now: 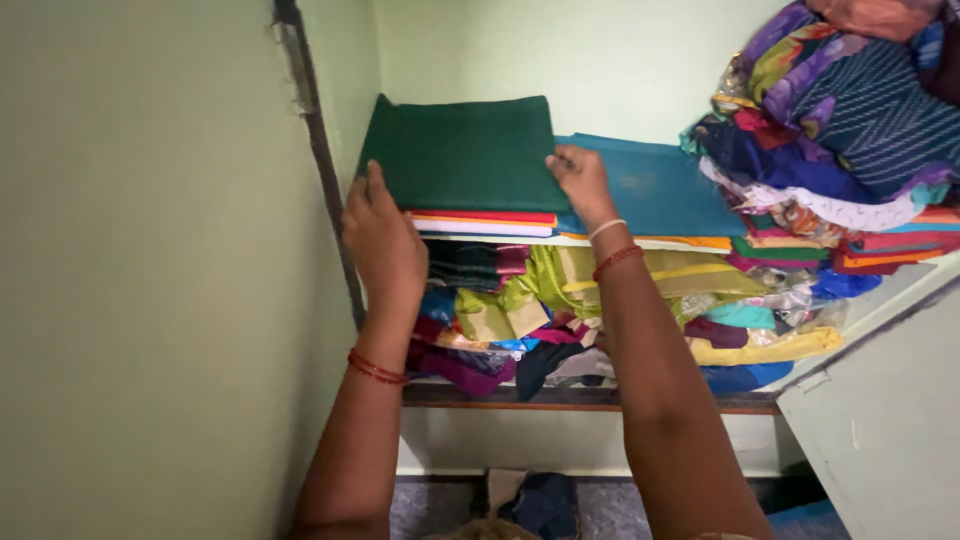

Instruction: The person picks up folded colored fabric pieces from a table and places them one by one into a wardrobe shelf. The person handles yellow, white, orange, red, green, and pink fabrics, stacking them neatly inside the wardrobe.

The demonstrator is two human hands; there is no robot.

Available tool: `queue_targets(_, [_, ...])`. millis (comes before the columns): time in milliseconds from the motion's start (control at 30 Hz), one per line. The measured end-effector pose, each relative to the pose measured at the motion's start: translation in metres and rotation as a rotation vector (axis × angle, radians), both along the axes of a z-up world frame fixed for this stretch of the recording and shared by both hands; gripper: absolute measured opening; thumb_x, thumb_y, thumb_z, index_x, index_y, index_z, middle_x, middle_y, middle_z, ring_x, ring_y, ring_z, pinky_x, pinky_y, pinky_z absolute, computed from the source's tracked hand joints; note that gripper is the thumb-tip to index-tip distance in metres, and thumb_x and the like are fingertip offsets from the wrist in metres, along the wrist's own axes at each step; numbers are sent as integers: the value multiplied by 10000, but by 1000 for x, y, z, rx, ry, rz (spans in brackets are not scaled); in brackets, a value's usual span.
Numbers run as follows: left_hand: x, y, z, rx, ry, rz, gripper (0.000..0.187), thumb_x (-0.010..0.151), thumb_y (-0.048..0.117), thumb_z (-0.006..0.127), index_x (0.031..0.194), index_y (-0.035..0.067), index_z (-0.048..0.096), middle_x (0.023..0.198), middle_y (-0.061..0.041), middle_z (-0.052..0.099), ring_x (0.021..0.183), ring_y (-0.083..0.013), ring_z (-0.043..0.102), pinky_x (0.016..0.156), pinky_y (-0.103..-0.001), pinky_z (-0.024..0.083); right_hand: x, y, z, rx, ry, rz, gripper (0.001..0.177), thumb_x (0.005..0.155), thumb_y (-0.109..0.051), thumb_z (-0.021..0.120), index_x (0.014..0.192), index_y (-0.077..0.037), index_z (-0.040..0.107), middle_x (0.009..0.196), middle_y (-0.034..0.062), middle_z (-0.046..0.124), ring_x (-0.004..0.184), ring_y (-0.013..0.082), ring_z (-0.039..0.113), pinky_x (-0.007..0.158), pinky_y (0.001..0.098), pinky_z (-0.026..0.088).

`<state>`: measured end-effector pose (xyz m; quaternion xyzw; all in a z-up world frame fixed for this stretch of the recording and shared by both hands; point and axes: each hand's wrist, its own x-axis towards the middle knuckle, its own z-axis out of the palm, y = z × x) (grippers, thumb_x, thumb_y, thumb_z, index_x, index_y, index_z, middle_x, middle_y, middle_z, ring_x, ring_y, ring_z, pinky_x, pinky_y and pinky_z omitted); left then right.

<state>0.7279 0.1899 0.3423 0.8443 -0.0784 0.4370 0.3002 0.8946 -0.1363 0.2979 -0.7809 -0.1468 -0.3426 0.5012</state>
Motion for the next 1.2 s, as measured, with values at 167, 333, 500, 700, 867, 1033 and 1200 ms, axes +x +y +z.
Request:
queue_targets(167, [19,-41,2,318,-72,-87,892,747,474,796,1477,76,474,1547,-209,380,1405,-453,357,1053,-733,194,-4,3,-1,20,17,-2,229,972,-129,737,1048,86,723,775,26,671,721,50,548,629,256,481])
queue_targets(333, [38,-50,-22,495,-232,-79,944,660,705,749,1421,168,596,1454,-99,524,1400,-343,432,1146,-729,153,-16,10,7,62,40,-9,247,957,-139,739,1050,89,723,770,15,683,701,47,552,624,248,485])
queue_targets(500, [56,-42,-31,515,-332,-107,922,735,761,710,1399,127,628,1380,-115,585,1322,-318,489,1144,-701,213,-12,7,2,35,39,-42,327,899,-145,764,1125,81,694,806,30,718,716,71,631,645,258,535])
queue_targets(700, [51,-43,-25,499,-189,-147,949,776,808,626,1420,111,617,1437,-137,561,1369,-342,470,1147,-657,256,-8,5,-3,33,71,-109,417,897,-159,782,1244,54,693,1025,182,683,887,190,644,801,301,543])
queue_targets(867, [74,-44,8,535,263,-176,922,927,848,322,1516,162,503,1618,-150,371,1506,-424,287,1185,-689,160,-41,22,25,-280,-108,10,741,889,-192,707,1575,-84,448,1570,173,453,1464,316,404,1230,455,331])
queue_targets(1033, [135,-40,39,599,646,-139,993,810,901,279,1610,313,270,1702,-94,137,1544,-472,80,1175,-732,29,-64,48,64,-794,480,-185,608,992,-450,395,1570,-269,438,1723,11,233,1593,308,141,1185,730,100])
queue_targets(1200, [186,-43,42,635,752,-143,1196,657,1020,337,1639,360,160,1721,-107,-19,1546,-493,-89,1169,-738,-56,-52,73,80,-906,615,-166,883,909,-763,296,1627,-255,224,1726,30,77,1593,286,25,1191,715,85])
